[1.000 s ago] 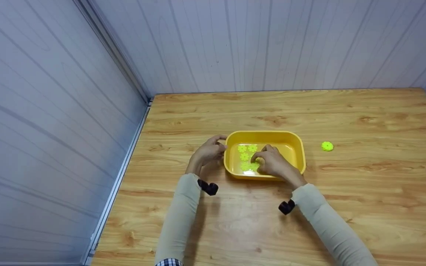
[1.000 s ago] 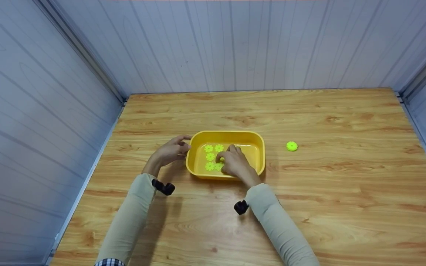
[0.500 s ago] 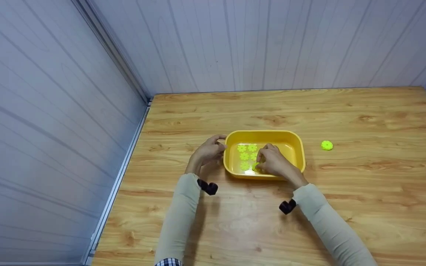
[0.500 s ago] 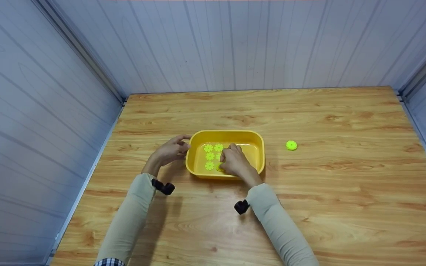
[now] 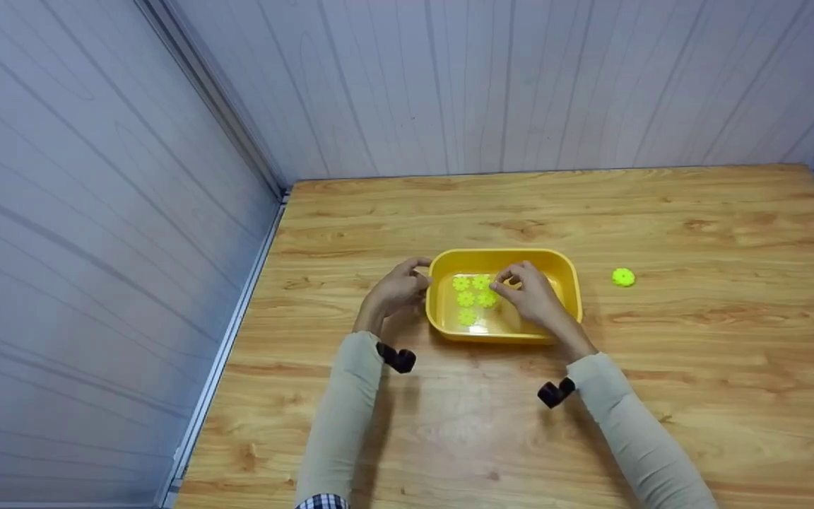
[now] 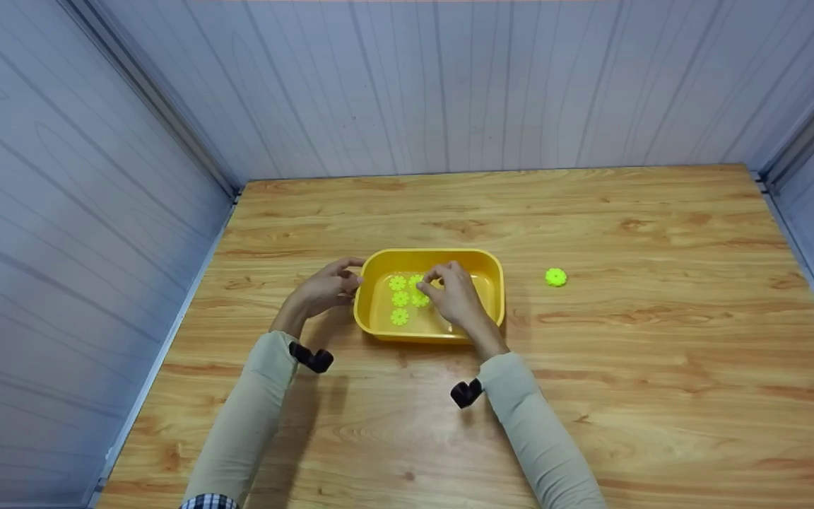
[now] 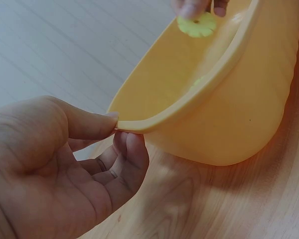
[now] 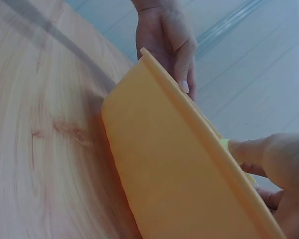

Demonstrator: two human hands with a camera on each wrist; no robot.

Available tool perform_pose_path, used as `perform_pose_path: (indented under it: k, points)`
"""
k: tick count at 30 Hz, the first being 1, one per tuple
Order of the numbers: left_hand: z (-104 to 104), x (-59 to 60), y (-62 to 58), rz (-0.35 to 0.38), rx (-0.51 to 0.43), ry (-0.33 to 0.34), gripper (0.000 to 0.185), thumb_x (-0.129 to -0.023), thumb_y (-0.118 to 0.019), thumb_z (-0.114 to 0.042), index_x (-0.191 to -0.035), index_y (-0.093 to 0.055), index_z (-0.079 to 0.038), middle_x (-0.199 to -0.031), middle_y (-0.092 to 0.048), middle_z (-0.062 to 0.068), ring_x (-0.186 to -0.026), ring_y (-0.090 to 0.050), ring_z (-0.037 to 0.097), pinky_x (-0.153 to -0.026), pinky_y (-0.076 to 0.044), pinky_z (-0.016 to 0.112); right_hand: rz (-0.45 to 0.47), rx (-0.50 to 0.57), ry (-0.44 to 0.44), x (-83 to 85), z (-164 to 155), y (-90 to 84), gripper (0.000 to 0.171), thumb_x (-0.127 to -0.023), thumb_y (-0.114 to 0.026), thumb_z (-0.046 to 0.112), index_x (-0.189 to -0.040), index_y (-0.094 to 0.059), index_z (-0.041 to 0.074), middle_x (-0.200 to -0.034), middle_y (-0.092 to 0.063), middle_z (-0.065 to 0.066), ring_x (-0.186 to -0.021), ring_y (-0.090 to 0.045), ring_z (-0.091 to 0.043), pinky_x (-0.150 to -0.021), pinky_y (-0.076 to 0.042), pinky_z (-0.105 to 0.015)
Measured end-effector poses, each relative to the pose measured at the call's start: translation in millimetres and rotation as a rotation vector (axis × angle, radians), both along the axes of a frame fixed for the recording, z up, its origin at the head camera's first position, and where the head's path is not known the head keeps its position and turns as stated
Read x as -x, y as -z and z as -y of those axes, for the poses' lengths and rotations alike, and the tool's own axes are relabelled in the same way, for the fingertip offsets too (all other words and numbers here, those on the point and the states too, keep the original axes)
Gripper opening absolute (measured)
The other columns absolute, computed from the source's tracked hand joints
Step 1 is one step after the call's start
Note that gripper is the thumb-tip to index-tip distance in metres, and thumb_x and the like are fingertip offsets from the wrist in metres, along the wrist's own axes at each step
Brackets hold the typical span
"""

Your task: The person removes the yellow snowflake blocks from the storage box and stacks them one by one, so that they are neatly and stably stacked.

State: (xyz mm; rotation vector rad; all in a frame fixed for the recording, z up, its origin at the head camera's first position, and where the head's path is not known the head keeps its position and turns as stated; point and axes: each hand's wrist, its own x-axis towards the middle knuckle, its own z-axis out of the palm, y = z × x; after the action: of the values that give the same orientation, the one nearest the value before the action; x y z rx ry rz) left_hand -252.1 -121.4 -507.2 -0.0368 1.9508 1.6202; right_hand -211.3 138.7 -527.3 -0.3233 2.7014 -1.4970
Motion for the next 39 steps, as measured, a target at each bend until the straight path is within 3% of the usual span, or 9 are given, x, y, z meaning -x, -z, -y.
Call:
perform_pose_path:
  k: [7, 14, 23, 32, 39]
  points:
    - [0, 1.6, 1.0, 0.013, 0.042, -0.003, 0.038, -0.092, -0.047, -0.006, -0.128, -0.046, -0.016, -0.108, -0.05, 0.017, -0.077, -0.052, 0.02, -0.079, -0.045, 0.044, 0.01, 0.098, 0.053, 0.8, -4, -3.0, 0.021, -0.09, -0.058, 0.03, -0.095, -0.063, 0.011, -0.099, -0.052, -0.008, -0.091, -0.051, -0.024, -0.075, -0.042, -0.037]
    - [-1, -0.5, 3.1, -0.01, -0.019, -0.007, 0.038, -0.092, -0.047, -0.005, -0.13, -0.044, -0.011, -0.107, -0.047, 0.018, -0.074, -0.05, 0.018, -0.07, -0.043, 0.037, 0.053, 0.21, 0.08, 0.9, -10, -8.2, 0.03, -0.09, -0.057, 0.035, -0.099, -0.064, 0.008, -0.102, -0.053, -0.009, -0.092, -0.05, -0.022, -0.075, -0.041, -0.035]
    - [0, -0.3, 2.6, -0.003, -0.024, 0.0, 0.039, -0.092, -0.048, -0.005, -0.13, -0.043, -0.011, -0.103, -0.047, 0.017, -0.07, -0.05, 0.02, -0.063, -0.039, 0.04, 0.142, 0.355, 0.109, 3.5, -21, -17.6, 0.035, -0.091, -0.057, 0.031, -0.108, -0.061, 0.001, -0.102, -0.056, -0.01, -0.091, -0.049, -0.022, -0.081, -0.04, -0.039]
    - [1, 0.3, 3.0, -0.008, -0.012, 0.015, 0.038, -0.092, -0.046, -0.006, -0.129, -0.044, -0.014, -0.104, -0.047, 0.017, -0.068, -0.049, 0.02, -0.063, -0.039, 0.04, 0.155, 0.373, 0.16, 5.8, -33, -20.7, 0.035, -0.091, -0.056, 0.036, -0.106, -0.061, 0.004, -0.1, -0.054, -0.017, -0.081, -0.044, -0.016, -0.069, -0.039, -0.026]
    - [1, 1.0, 3.2, -0.003, -0.023, 0.01, 0.039, -0.093, -0.047, -0.006, -0.131, -0.043, -0.013, -0.106, -0.047, 0.019, -0.071, -0.05, 0.021, -0.066, -0.041, 0.041, 0.152, 0.391, 0.192, 6.1, -42, -26.2, 0.037, -0.09, -0.056, 0.037, -0.107, -0.06, 0.004, -0.094, -0.054, -0.006, -0.083, -0.047, -0.017, -0.071, -0.041, -0.024]
